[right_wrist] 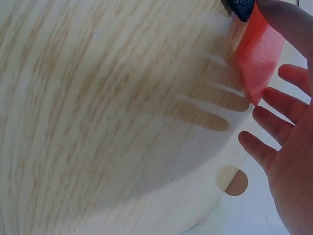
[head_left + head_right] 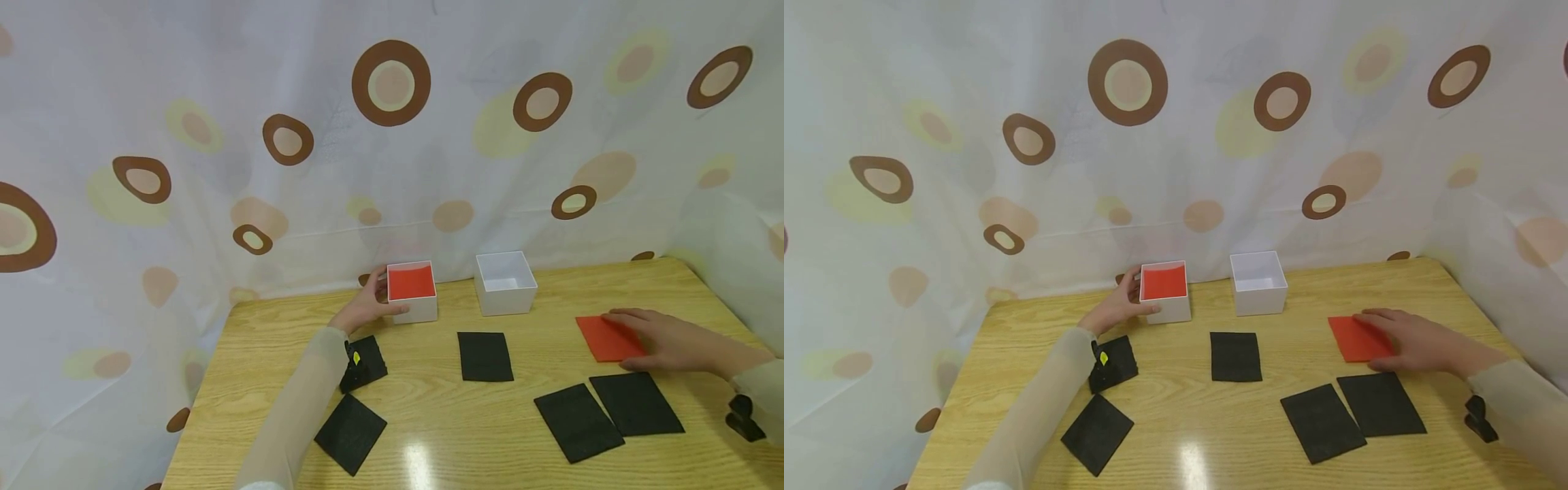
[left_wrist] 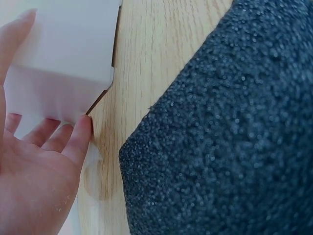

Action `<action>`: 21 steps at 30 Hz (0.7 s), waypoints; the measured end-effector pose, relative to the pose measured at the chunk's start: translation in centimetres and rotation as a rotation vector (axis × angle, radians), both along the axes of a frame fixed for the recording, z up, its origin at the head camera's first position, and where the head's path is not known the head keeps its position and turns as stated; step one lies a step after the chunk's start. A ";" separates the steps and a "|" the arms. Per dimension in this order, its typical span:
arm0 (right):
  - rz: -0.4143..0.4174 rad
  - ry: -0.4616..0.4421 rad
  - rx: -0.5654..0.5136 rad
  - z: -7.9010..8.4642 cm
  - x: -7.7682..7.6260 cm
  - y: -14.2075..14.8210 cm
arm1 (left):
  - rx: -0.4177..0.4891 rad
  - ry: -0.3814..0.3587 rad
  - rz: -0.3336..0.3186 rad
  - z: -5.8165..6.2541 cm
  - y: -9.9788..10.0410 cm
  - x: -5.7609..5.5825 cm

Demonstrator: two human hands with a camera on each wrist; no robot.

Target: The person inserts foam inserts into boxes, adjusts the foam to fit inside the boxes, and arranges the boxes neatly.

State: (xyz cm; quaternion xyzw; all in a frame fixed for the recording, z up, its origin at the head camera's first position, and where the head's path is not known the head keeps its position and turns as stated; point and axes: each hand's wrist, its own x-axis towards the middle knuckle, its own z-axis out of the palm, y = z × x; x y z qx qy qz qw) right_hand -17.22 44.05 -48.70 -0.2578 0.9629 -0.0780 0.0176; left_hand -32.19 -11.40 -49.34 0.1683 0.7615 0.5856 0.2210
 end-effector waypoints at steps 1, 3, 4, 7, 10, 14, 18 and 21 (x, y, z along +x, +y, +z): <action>0.001 -0.006 -0.003 0.0 -0.1 -0.1 | 0.001 0.000 -0.002 0.0 0.0 0.0; -0.007 -0.018 -0.004 0.1 -0.1 -0.3 | 0.000 0.003 -0.005 -0.1 0.0 -0.1; -0.012 -0.025 -0.004 0.2 -0.1 -0.3 | 0.000 0.004 -0.006 -0.1 0.0 -0.1; -0.013 -0.023 -0.006 0.4 -0.2 -0.6 | 0.000 0.007 -0.007 -0.1 0.0 -0.2; -0.009 0.017 -0.003 0.6 -0.3 -0.8 | 0.003 0.007 -0.006 -0.2 -0.1 -0.2; -0.014 0.065 -0.017 1.2 -0.6 -1.2 | 0.005 0.003 -0.006 -0.2 0.0 -0.3; -0.003 0.093 -0.052 2.1 -1.0 -1.4 | -0.004 -0.001 -0.001 -0.1 -0.1 -0.1; 0.005 0.132 -0.086 2.9 -1.3 -1.6 | -0.015 0.006 -0.005 0.0 0.0 -0.1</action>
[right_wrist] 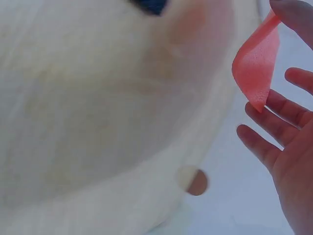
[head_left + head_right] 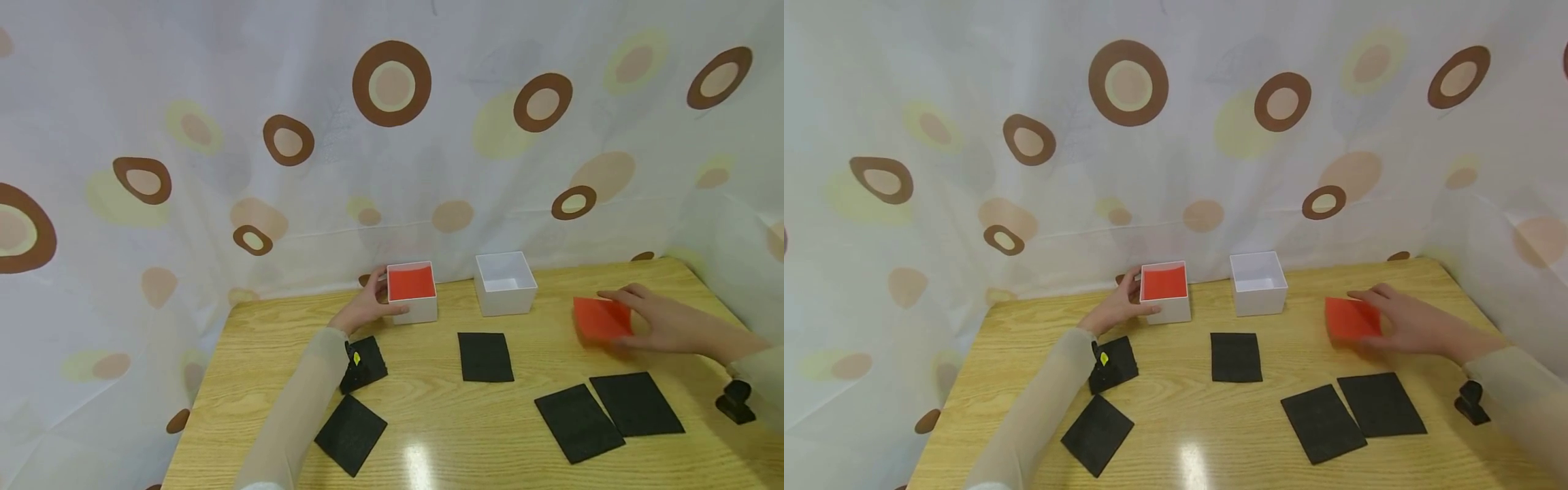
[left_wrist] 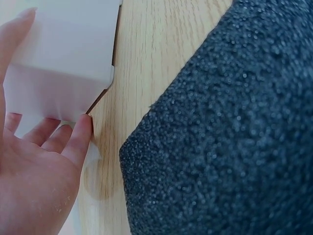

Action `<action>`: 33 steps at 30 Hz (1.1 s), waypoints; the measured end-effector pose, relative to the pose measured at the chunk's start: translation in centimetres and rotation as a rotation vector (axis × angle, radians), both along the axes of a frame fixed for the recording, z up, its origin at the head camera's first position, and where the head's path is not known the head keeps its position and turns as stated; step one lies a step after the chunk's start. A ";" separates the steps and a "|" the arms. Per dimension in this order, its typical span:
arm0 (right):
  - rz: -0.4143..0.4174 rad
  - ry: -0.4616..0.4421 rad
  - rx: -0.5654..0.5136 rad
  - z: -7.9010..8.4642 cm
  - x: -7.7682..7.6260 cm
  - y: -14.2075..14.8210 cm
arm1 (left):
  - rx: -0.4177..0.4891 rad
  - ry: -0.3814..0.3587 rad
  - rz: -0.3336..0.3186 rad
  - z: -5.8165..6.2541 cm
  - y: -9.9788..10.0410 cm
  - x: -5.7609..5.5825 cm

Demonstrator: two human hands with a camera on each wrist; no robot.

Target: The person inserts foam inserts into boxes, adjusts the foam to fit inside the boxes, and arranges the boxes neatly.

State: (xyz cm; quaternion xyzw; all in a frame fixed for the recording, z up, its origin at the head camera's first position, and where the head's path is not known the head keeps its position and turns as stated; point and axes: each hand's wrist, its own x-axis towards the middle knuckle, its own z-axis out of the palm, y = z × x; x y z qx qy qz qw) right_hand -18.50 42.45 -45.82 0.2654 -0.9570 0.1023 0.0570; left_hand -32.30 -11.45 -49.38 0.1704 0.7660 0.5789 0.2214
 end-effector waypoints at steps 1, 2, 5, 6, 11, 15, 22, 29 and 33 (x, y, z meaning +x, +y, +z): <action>0.008 0.016 -0.010 0.3 -0.1 -0.1 | -0.001 0.003 -0.002 0.0 0.0 0.0; 0.012 0.034 -0.018 0.6 -0.3 -0.3 | -0.006 0.005 -0.003 -0.1 0.0 0.0; 0.031 0.072 -0.040 1.8 -0.8 -1.2 | -0.004 0.011 -0.004 -0.1 0.1 0.0; 0.040 0.077 -0.048 2.3 -1.0 -1.5 | -0.004 0.013 -0.004 -0.1 0.1 0.0; 0.069 0.098 -0.059 4.8 -2.0 -3.6 | -0.013 0.015 -0.004 0.0 0.1 0.1; 0.093 0.086 -0.054 6.3 -2.7 -5.5 | -0.004 0.010 -0.006 0.1 0.2 0.2; 0.138 0.019 -0.050 7.6 -3.9 -9.0 | 0.016 0.000 -0.005 -0.2 0.1 0.1; 0.187 -0.004 -0.028 7.8 -5.4 -12.3 | 0.022 0.012 -0.021 -0.3 0.1 0.0; 0.235 -0.001 -0.035 7.8 -6.3 -14.3 | 0.016 0.018 -0.017 -0.1 0.1 0.0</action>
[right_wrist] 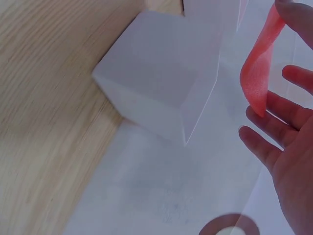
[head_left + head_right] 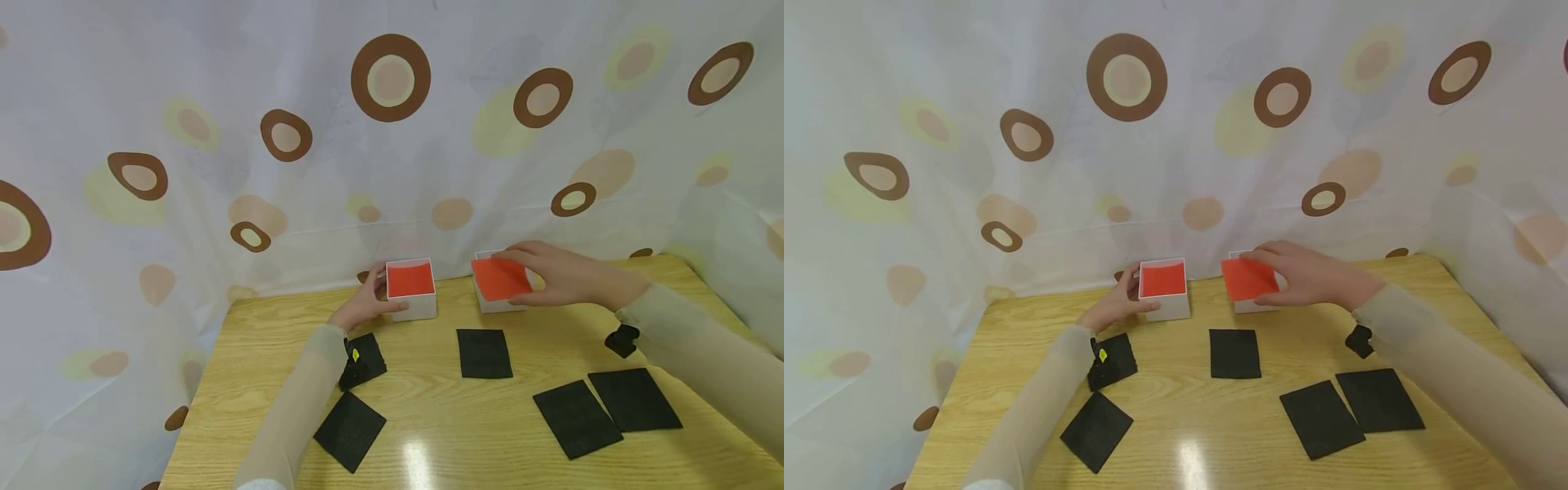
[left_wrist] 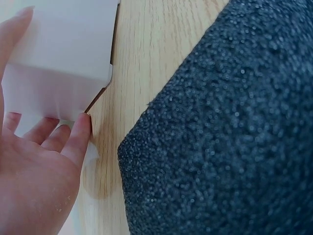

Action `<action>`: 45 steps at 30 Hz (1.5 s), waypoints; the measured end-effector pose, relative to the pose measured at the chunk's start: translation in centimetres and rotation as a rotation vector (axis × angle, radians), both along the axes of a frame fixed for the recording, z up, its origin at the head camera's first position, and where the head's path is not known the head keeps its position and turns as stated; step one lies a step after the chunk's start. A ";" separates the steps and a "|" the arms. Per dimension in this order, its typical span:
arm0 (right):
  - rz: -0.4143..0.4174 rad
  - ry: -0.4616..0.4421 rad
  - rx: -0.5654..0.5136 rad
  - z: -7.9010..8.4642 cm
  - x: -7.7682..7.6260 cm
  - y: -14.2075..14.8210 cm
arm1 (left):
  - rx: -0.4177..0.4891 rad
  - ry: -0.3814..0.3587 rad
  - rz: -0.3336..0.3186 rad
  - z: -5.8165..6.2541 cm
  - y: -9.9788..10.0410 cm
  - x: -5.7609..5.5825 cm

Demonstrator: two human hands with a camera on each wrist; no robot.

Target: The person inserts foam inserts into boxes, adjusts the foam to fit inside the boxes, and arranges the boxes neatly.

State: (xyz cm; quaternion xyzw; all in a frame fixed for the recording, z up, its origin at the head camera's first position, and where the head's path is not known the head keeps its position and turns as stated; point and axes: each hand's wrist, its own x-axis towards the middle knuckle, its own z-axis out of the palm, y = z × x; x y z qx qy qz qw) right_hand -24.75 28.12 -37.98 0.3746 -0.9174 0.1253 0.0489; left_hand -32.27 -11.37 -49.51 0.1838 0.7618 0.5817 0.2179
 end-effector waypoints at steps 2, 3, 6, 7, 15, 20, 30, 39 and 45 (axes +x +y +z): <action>0.013 -0.013 -0.002 0.1 -0.4 -1.0 | -0.007 0.000 0.003 0.1 0.0 0.0; 0.016 -0.020 -0.001 0.0 -0.6 -1.5 | -0.010 -0.002 0.004 0.2 0.0 0.0; 0.018 -0.048 0.001 0.0 -1.1 -2.8 | -0.013 -0.015 0.004 0.2 -0.1 0.0; 0.019 -0.058 -0.004 0.0 -1.3 -3.2 | -0.010 -0.020 0.003 0.2 -0.2 0.0; 0.050 -0.073 -0.021 -0.4 -3.1 -6.4 | -0.021 -0.044 0.006 0.2 -0.4 0.0; 0.051 -0.093 -0.006 -0.4 -4.1 -8.8 | -0.016 -0.040 0.012 0.1 -0.4 0.1; 0.054 -0.108 -0.003 -1.6 -6.1 -12.4 | -0.010 -0.024 -0.001 -0.1 -0.4 0.1; 0.056 -0.097 0.001 -1.9 -6.8 -13.8 | -0.013 -0.014 -0.017 0.6 -0.2 0.2; 0.047 -0.092 -0.005 -2.2 -7.0 -14.4 | 0.002 -0.016 -0.023 0.6 -0.1 0.3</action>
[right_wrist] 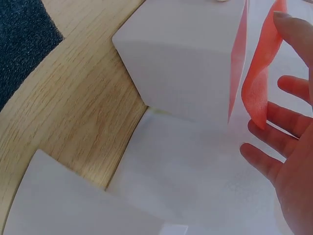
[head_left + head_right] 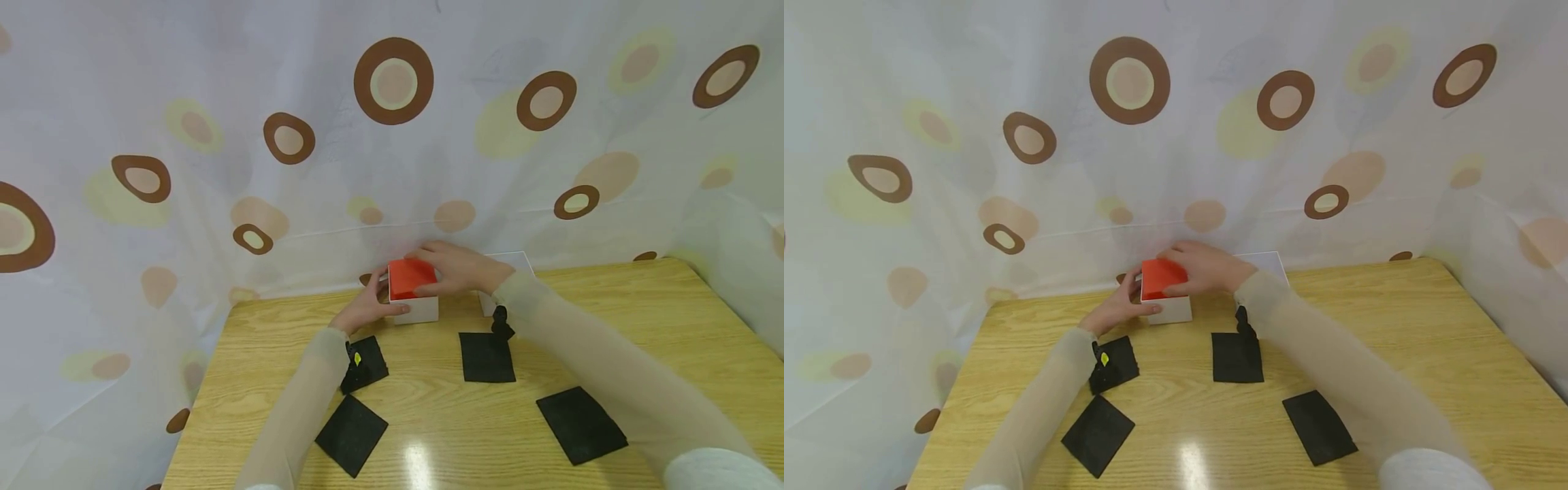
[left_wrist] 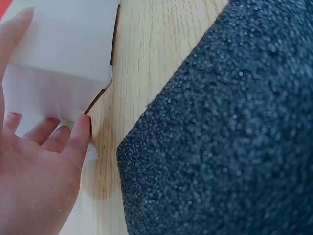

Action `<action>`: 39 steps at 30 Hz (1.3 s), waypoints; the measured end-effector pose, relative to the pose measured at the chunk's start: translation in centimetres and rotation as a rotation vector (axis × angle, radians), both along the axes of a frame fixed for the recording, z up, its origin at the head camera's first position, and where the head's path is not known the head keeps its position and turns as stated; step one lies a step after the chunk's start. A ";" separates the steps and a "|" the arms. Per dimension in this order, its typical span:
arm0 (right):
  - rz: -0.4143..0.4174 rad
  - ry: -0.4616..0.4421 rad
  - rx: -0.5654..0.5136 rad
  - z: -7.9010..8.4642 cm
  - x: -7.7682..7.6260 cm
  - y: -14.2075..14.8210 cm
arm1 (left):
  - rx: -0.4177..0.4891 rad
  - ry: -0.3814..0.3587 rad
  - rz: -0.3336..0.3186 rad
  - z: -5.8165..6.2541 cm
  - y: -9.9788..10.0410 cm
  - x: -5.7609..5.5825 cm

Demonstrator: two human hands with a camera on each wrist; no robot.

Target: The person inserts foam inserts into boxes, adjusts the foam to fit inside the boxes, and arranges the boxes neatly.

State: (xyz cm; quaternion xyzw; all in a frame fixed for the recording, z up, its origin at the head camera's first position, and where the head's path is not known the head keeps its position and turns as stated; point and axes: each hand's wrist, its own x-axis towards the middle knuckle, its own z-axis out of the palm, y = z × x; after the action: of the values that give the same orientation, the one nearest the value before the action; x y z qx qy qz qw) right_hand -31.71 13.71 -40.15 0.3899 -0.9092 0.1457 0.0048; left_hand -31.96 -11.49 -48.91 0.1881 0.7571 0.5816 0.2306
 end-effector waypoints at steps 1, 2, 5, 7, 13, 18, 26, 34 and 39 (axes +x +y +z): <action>-0.002 0.005 0.004 -0.1 -0.1 -0.1 | -0.001 0.001 0.002 0.0 0.0 0.0; -0.003 0.015 0.010 -0.3 -0.2 -0.2 | -0.003 0.002 0.004 -0.1 0.0 0.0; -0.012 0.033 0.019 -0.6 -0.3 -0.3 | -0.011 0.005 0.007 -0.1 0.0 0.1; -0.020 0.041 0.024 -0.8 -0.3 -0.4 | -0.012 0.009 0.007 -0.1 0.0 0.1; -0.045 0.029 0.043 -1.1 -0.2 -0.6 | -0.009 0.010 0.010 -0.2 0.0 0.1; -0.052 0.024 0.077 -1.6 -0.2 -0.6 | -0.011 -0.006 0.014 -0.2 0.0 0.0; -0.033 0.027 0.078 -1.9 -0.3 -0.8 | -0.021 -0.007 0.026 -0.2 0.0 -0.2; -0.039 0.024 0.072 -1.8 0.2 -0.9 | -0.023 0.002 0.031 -0.4 0.0 -0.2; -0.030 0.061 0.043 -2.5 0.0 -0.3 | -0.013 -0.004 0.035 -0.5 0.1 -0.2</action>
State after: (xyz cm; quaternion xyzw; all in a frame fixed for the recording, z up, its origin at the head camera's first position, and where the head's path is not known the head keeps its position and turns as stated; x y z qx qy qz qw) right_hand -31.67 13.39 -42.65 0.3803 -0.9174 0.1140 0.0262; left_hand -32.15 -11.36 -49.41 0.1719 0.7637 0.5808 0.2233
